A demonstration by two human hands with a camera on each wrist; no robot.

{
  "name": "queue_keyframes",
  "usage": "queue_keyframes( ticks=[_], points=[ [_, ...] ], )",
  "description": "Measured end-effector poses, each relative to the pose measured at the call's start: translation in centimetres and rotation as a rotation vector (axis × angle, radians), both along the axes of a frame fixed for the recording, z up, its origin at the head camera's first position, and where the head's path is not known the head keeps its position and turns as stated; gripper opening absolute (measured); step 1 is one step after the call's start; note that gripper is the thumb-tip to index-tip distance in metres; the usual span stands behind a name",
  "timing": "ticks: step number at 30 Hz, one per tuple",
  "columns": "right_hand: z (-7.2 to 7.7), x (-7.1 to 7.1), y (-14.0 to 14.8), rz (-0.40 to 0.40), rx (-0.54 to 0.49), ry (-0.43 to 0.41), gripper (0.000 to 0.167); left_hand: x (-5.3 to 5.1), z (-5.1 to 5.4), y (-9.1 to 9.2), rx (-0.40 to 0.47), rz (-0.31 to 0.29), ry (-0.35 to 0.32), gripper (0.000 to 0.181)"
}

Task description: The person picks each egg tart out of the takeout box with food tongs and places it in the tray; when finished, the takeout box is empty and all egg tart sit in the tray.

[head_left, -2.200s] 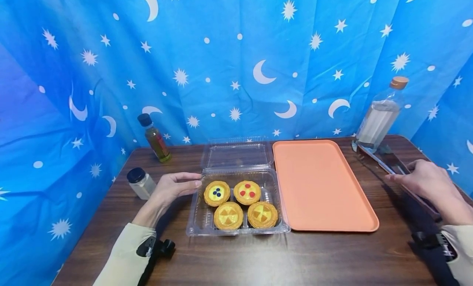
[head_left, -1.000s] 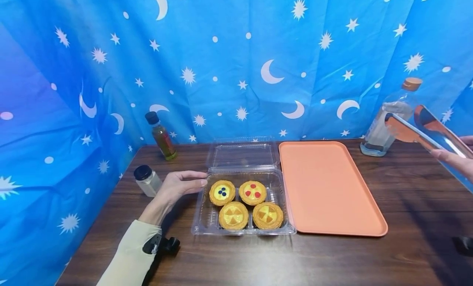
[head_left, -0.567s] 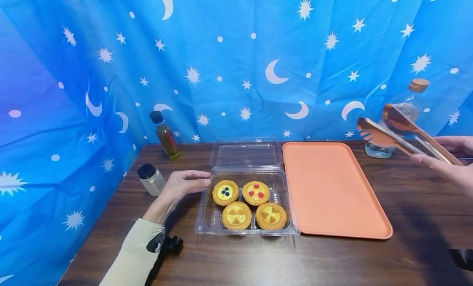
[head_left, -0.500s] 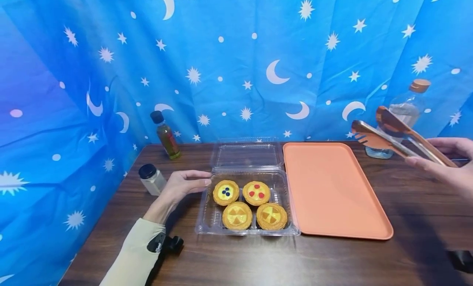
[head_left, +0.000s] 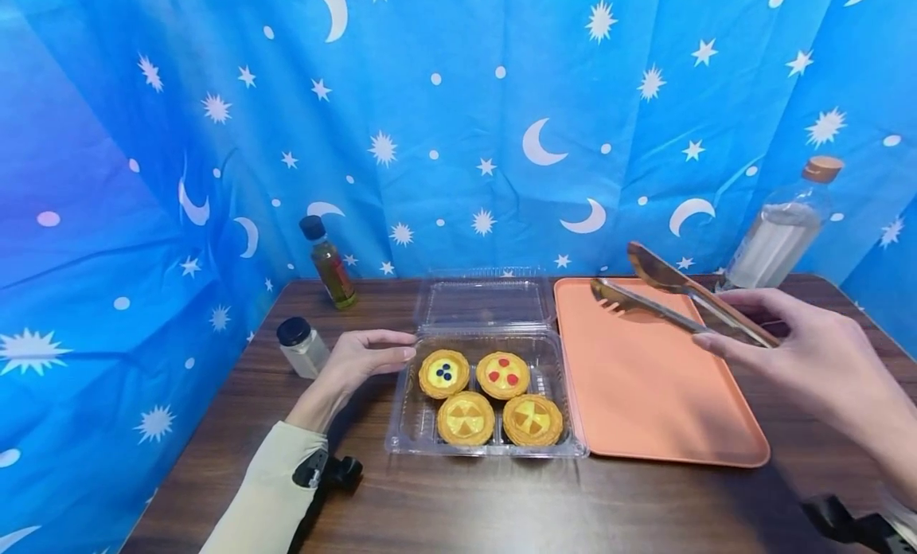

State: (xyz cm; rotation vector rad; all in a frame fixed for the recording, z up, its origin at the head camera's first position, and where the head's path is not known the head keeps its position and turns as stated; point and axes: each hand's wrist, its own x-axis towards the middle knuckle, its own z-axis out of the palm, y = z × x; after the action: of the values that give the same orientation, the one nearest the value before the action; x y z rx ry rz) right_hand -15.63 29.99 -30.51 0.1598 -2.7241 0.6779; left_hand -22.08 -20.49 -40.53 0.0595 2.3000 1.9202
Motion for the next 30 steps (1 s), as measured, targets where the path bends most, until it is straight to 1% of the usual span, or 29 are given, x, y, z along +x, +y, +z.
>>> queue_keyframes(
  ticks=[6,13,19,21,27,30],
  points=[
    [0.0,-0.4,-2.7,0.092,-0.024,-0.013,0.065,0.0,0.0,0.0,-0.011,0.007,0.001,0.033],
    [0.2,-0.7,-5.7,0.224,-0.049,-0.062,0.058,0.1,0.1,0.1,-0.016,0.012,-0.005,0.034],
    [0.3,-0.7,-8.6,0.302,-0.072,-0.081,0.056,0.2,0.1,0.0,-0.012,0.009,-0.007,0.033],
    [0.3,-0.8,-9.3,0.328,-0.082,-0.075,0.054,0.2,0.1,0.0,-0.012,0.008,-0.008,0.033],
    [-0.2,-1.2,-11.5,0.394,-0.089,-0.018,0.045,0.1,0.2,0.1,-0.013,0.012,-0.014,0.034],
    [-0.3,-1.4,-12.6,0.412,-0.091,-0.018,0.042,0.1,0.1,0.0,-0.020,0.017,-0.016,0.034]
  ],
)
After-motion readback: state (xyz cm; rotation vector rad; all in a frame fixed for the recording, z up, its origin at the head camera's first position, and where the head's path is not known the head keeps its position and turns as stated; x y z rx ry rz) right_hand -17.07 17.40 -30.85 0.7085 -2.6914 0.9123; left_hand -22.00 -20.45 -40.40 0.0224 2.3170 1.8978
